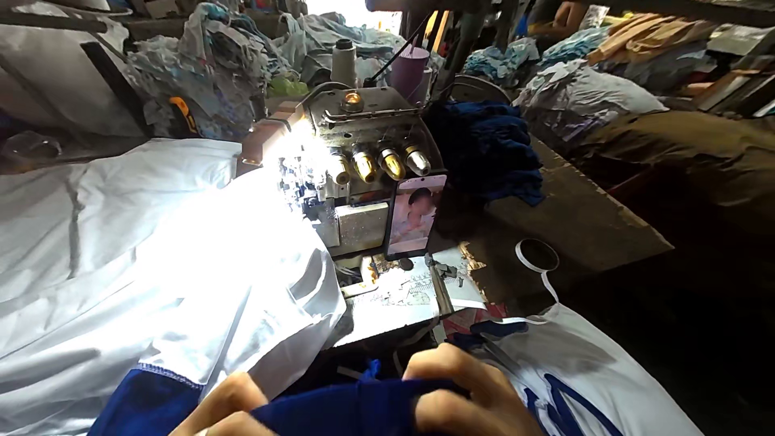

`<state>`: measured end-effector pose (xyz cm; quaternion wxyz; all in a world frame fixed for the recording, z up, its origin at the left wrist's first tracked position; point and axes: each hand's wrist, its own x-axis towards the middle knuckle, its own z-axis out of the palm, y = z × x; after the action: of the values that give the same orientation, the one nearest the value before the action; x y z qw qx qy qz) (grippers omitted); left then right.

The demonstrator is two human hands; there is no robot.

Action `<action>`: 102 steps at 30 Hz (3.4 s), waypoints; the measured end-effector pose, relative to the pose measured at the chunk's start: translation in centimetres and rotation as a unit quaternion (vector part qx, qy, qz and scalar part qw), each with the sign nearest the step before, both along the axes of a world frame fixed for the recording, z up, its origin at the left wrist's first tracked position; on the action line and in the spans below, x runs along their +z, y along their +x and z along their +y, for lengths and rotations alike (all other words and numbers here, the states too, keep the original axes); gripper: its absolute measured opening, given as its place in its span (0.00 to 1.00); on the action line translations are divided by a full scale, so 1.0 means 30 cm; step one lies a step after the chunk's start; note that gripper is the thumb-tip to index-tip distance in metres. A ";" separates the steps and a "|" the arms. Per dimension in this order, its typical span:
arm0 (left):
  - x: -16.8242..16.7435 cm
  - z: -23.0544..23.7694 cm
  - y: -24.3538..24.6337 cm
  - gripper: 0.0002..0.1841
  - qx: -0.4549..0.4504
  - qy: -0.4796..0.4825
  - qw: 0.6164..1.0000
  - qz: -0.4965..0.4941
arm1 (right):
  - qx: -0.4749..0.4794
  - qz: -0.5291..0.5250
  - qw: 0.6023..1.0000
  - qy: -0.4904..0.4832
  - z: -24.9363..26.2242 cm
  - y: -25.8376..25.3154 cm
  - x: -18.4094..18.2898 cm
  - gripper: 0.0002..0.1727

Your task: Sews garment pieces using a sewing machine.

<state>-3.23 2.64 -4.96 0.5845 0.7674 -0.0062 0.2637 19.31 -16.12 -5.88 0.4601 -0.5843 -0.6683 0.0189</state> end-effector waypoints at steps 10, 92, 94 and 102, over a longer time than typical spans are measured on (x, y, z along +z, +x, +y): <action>-0.036 -0.038 0.042 0.05 0.119 -0.096 0.988 0.028 | 0.070 0.228 0.971 -0.034 -0.001 0.061 -0.008 0.13; 0.054 0.601 0.556 0.08 0.308 0.271 0.897 0.168 | 0.022 0.357 0.924 -0.133 0.429 0.012 -0.051 0.17; 0.078 0.606 0.576 0.03 0.327 0.264 0.887 0.191 | 0.021 0.363 0.924 -0.114 0.458 0.028 -0.066 0.16; 0.140 0.630 0.504 0.18 0.299 0.250 0.907 0.162 | 0.000 0.382 0.905 -0.186 0.515 0.085 -0.036 0.17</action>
<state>11.89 21.55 -0.74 0.2606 0.8863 0.2523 0.2881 21.85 -0.67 -6.96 0.5632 -0.6074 -0.4254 0.3646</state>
